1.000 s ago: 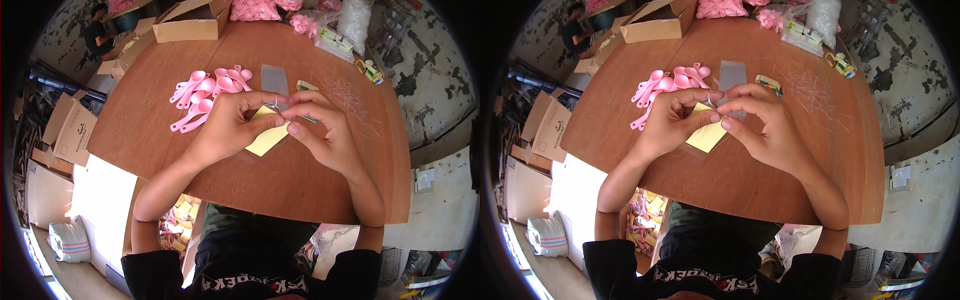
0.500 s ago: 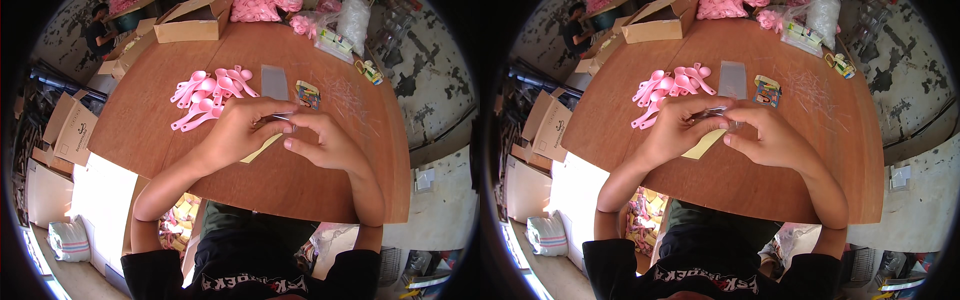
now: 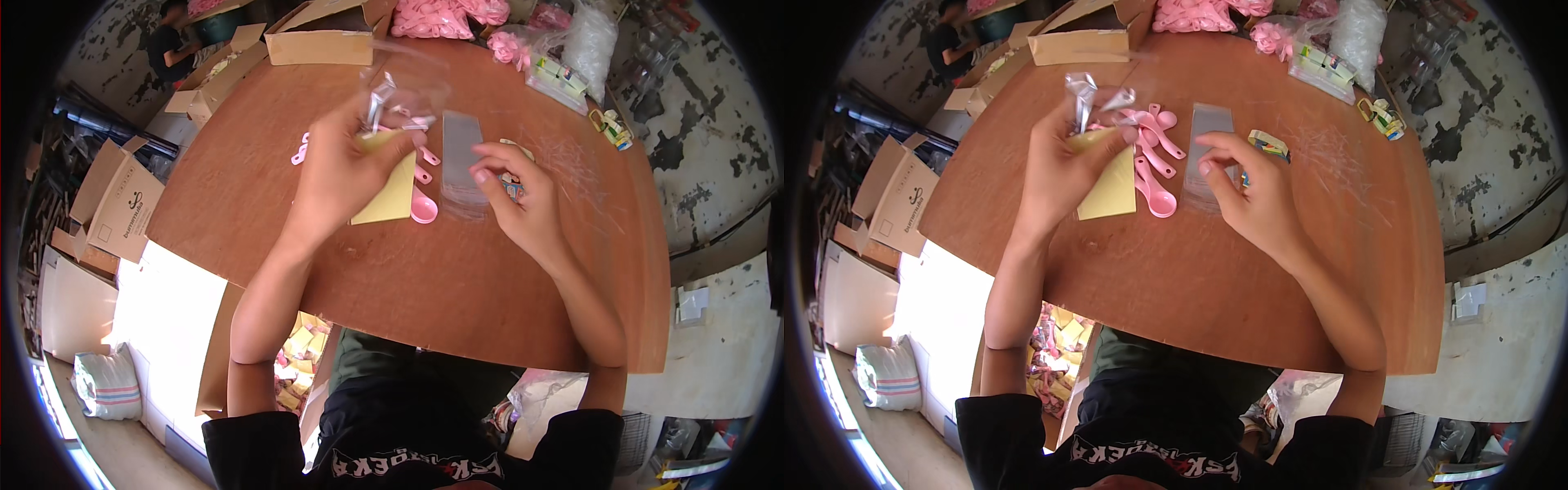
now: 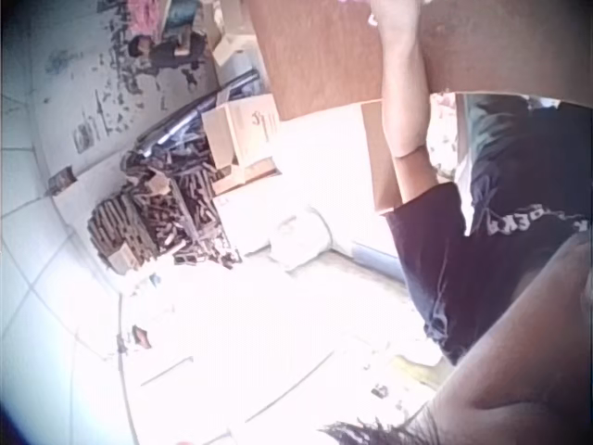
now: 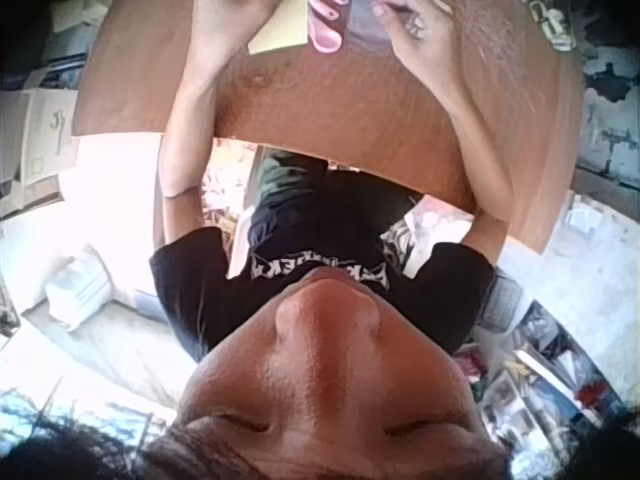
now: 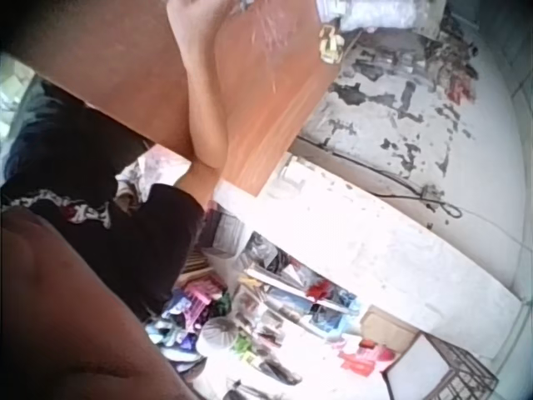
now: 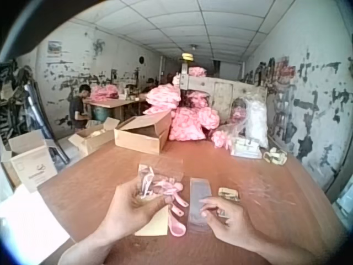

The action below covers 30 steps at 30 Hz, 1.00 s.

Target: The person is packaging a small pink plastic spoon and a printed card into a clear plastic bag and sealing it.

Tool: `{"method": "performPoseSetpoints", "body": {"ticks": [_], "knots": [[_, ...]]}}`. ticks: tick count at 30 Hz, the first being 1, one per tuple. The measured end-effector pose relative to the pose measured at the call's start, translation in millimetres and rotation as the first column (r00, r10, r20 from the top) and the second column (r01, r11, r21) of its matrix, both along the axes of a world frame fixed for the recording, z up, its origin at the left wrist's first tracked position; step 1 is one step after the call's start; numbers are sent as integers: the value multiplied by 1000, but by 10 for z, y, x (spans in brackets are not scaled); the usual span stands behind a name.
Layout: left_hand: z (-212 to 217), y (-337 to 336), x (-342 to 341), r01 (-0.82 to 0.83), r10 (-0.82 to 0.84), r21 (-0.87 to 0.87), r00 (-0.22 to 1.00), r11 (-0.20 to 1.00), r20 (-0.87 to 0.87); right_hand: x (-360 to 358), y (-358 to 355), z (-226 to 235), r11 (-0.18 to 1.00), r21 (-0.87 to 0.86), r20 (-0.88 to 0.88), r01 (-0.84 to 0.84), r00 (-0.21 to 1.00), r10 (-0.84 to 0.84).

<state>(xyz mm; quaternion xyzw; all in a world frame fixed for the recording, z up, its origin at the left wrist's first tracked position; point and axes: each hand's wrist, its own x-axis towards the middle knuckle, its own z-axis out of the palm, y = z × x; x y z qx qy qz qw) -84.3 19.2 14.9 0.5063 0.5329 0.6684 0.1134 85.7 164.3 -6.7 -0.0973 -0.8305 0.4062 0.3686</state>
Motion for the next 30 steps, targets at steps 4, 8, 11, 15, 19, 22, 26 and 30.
{"method": "performPoseSetpoints", "body": {"ticks": [4, 8, 11, 15, 19, 22, 26, 30], "knots": [[39, 18, -52, 38, -45, 35, 968, 999, 245, -413, 241, -263, 930, 368, 162, -14, 986, -49], [-3, 58, -31, -35, 36, -5, 982, 999, 187, -845, 212, -415, 809, 587, 438, -33, 853, -283], [-91, 99, -22, -43, 42, 2, 988, 999, 146, -1075, 153, -517, 755, 653, 367, 64, 845, -389], [-153, 122, 74, 37, -26, -67, 986, 997, 165, -1074, 364, -646, 711, 702, 187, 37, 954, -234], [-281, 142, 115, 123, -110, -168, 990, 978, 83, -765, 430, -484, 945, 326, 297, -12, 951, -90], [-292, 163, 185, 176, -168, -234, 984, 956, 53, -430, 644, -220, 970, 240, 164, 46, 983, -87], [-435, 214, 201, 218, -225, -268, 974, 938, 5, 18, 674, 376, 969, -226, 162, 102, 985, -66], [-434, 235, 257, 296, -292, -316, 955, 902, 60, 334, 662, 597, 951, -293, 7, 97, 995, -99]]}}
